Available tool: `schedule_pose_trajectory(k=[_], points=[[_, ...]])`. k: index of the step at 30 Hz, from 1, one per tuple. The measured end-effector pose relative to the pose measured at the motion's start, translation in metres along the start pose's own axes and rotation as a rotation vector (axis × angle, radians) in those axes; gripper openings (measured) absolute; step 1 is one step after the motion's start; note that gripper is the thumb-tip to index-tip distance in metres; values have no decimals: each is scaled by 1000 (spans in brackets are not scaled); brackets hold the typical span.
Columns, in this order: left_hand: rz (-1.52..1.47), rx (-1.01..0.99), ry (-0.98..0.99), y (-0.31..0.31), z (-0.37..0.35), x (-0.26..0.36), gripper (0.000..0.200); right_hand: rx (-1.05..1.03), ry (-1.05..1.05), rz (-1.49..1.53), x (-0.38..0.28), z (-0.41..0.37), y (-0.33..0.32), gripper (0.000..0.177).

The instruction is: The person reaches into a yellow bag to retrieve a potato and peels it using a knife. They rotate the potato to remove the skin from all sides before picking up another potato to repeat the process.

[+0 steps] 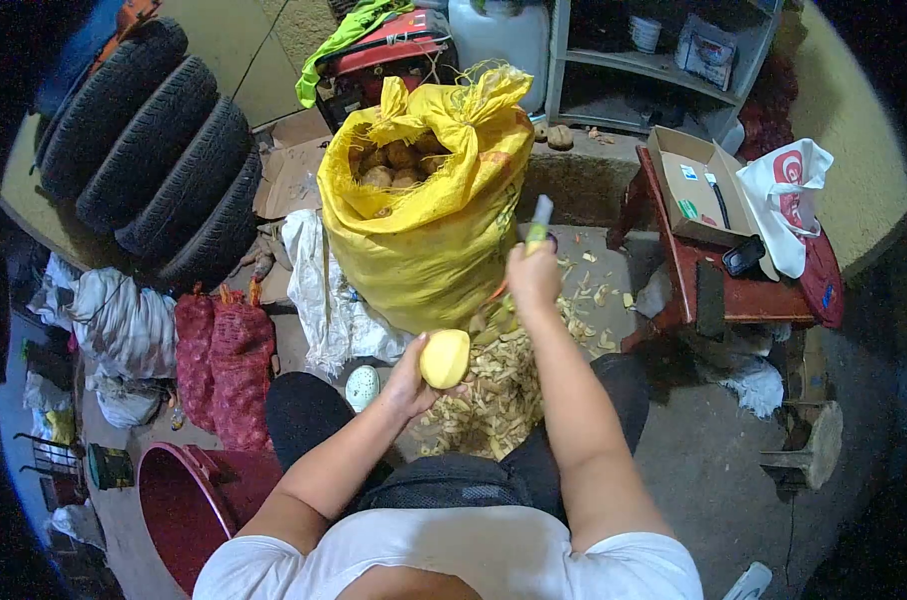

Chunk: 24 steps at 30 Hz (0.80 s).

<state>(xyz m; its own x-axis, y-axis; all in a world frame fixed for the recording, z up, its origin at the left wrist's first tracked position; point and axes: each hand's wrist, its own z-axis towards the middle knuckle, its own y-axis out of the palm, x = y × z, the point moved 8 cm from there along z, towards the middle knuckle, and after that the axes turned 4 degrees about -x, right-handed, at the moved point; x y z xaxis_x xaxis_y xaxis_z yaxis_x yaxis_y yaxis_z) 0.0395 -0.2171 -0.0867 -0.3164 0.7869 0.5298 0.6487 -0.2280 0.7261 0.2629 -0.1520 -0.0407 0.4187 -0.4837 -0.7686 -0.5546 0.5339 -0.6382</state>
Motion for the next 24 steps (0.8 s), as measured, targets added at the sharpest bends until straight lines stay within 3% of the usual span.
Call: schedule_pose_trajectory(k=[3, 6, 8, 13, 24], points=[[-57, 36, 29, -5, 3, 7, 44, 60, -8, -71, -3, 7, -15, 38], [-219, 57, -47, -18, 10, 0, 48, -74, -126, 28, -24, -15, -1, 37], [-156, 230, -21, -30, 9, 1, 46, -106, -219, 79, -27, -22, 15, 36], [-110, 166, -30, -40, 22, -3, 39, -150, -316, 85, -54, -54, 16, 34], [-189, 308, 14, -28, 15, -5, 36, -118, -394, -23, -74, -83, 25, 32]])
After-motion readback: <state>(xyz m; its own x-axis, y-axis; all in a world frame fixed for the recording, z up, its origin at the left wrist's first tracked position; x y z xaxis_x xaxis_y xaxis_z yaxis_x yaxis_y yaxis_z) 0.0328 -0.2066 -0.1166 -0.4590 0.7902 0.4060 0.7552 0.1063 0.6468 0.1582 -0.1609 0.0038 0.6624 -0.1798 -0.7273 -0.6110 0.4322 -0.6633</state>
